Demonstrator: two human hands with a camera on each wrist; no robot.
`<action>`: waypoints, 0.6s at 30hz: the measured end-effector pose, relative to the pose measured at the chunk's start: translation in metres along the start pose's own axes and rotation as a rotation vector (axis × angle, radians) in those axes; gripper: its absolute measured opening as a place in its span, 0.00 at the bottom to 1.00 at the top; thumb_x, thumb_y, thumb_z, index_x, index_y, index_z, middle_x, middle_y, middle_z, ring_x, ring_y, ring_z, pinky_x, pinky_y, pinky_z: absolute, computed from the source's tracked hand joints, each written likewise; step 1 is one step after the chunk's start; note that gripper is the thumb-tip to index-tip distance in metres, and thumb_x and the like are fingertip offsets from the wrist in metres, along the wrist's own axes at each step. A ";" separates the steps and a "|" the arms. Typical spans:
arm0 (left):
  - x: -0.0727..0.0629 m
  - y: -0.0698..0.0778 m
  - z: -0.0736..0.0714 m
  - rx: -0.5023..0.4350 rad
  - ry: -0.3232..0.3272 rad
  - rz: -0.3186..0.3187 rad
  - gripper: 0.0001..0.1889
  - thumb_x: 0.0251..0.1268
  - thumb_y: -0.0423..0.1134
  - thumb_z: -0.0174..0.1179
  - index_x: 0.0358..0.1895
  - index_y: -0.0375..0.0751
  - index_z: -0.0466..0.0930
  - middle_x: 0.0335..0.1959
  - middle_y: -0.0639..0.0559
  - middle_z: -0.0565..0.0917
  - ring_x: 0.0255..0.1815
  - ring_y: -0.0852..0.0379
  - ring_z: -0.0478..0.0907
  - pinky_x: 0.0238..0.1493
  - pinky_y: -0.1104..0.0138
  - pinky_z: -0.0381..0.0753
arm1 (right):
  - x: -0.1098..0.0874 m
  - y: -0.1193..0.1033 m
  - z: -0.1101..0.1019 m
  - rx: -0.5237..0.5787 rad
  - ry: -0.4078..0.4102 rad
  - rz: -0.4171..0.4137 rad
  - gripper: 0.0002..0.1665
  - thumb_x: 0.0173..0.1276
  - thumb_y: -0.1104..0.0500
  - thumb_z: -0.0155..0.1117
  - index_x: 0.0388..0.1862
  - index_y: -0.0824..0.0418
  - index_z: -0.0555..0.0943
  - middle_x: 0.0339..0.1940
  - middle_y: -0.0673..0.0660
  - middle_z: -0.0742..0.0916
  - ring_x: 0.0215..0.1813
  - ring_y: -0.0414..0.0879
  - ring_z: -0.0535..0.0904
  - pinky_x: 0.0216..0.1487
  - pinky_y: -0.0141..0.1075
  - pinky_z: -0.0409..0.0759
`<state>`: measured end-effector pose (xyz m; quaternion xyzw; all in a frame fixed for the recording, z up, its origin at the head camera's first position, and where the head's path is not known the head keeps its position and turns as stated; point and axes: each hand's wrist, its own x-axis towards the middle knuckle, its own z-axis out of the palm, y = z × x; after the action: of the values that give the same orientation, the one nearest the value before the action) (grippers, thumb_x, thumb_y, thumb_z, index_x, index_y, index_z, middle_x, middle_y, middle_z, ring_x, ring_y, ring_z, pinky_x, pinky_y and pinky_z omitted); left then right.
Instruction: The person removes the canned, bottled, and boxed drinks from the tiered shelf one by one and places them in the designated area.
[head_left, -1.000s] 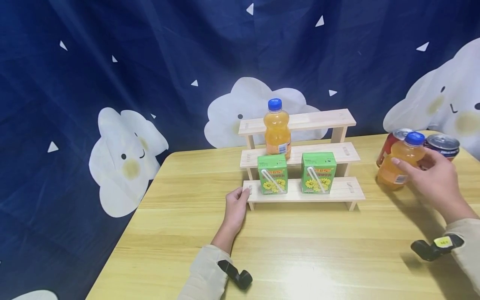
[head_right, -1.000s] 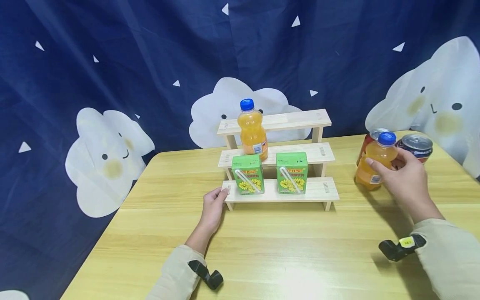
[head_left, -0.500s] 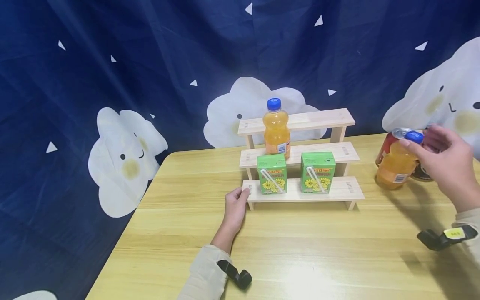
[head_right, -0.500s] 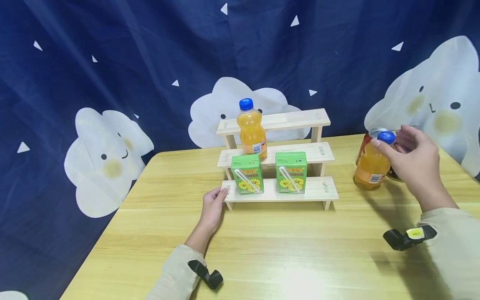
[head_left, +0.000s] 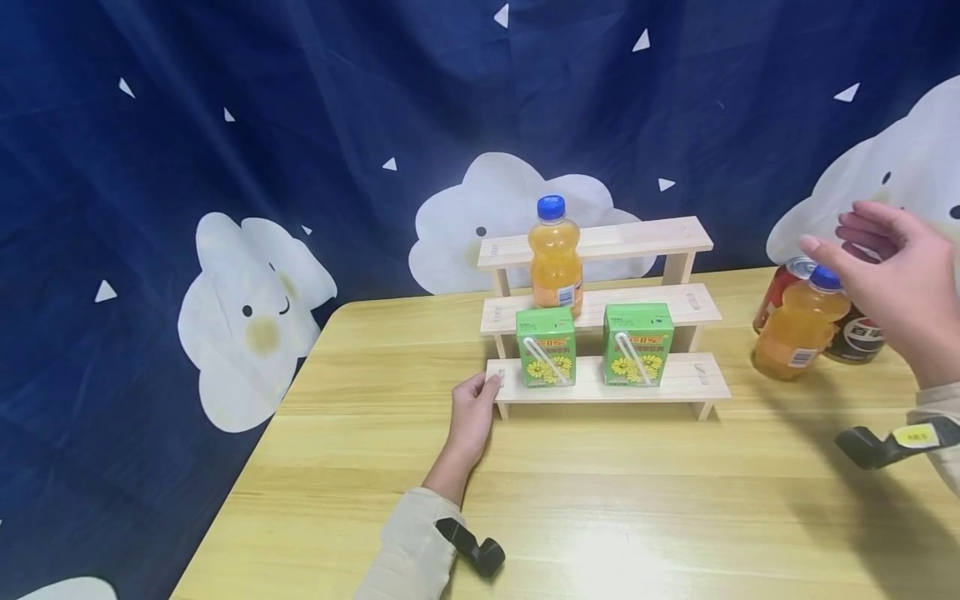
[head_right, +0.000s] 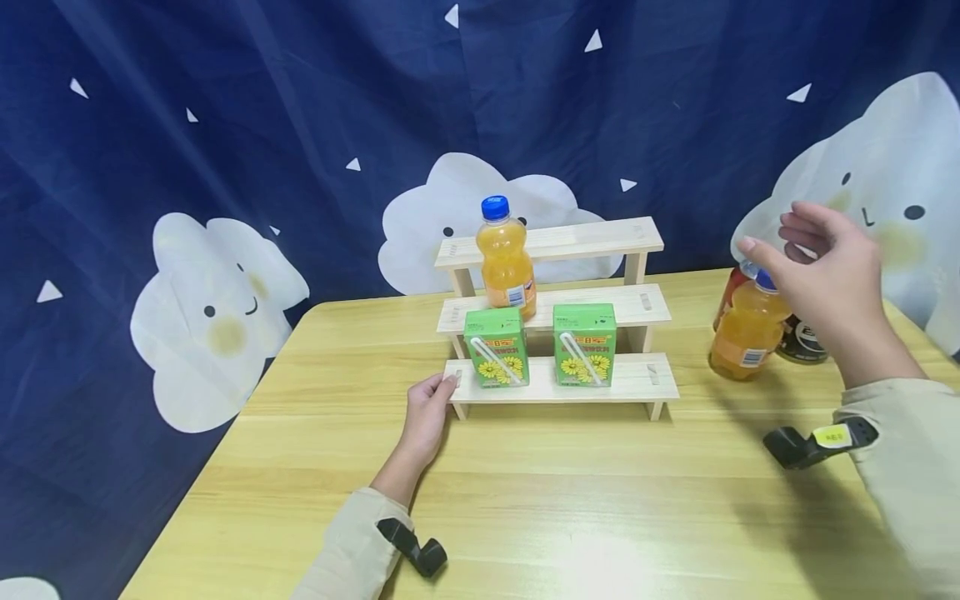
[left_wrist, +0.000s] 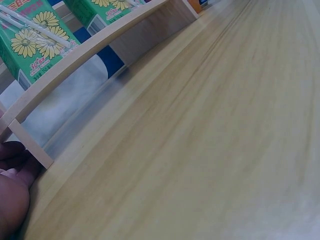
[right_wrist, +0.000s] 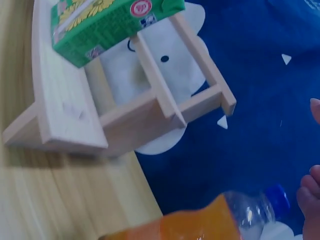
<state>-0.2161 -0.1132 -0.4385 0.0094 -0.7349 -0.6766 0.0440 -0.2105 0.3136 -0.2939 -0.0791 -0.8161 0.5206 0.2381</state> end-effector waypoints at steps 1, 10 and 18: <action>0.000 0.000 0.000 0.003 0.002 0.004 0.17 0.68 0.38 0.51 0.50 0.28 0.79 0.44 0.37 0.83 0.42 0.58 0.80 0.48 0.68 0.80 | 0.001 -0.003 0.002 0.014 -0.012 0.002 0.41 0.60 0.54 0.67 0.71 0.50 0.62 0.57 0.39 0.75 0.56 0.26 0.70 0.53 0.10 0.65; 0.001 0.001 -0.001 -0.005 -0.011 -0.013 0.17 0.69 0.38 0.51 0.51 0.27 0.78 0.45 0.36 0.83 0.44 0.56 0.80 0.50 0.67 0.80 | 0.006 -0.023 0.033 0.052 -0.112 0.015 0.43 0.59 0.51 0.68 0.72 0.49 0.61 0.58 0.41 0.76 0.56 0.28 0.71 0.53 0.12 0.68; -0.010 0.023 0.000 0.024 -0.021 0.008 0.16 0.68 0.34 0.50 0.49 0.24 0.78 0.43 0.34 0.83 0.40 0.58 0.80 0.48 0.67 0.81 | 0.003 -0.037 0.059 0.002 -0.186 -0.042 0.42 0.60 0.47 0.67 0.71 0.51 0.62 0.61 0.46 0.77 0.61 0.35 0.71 0.52 0.12 0.68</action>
<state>-0.2047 -0.1106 -0.4162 -0.0003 -0.7433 -0.6678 0.0387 -0.2362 0.2506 -0.2804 -0.0128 -0.8358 0.5212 0.1722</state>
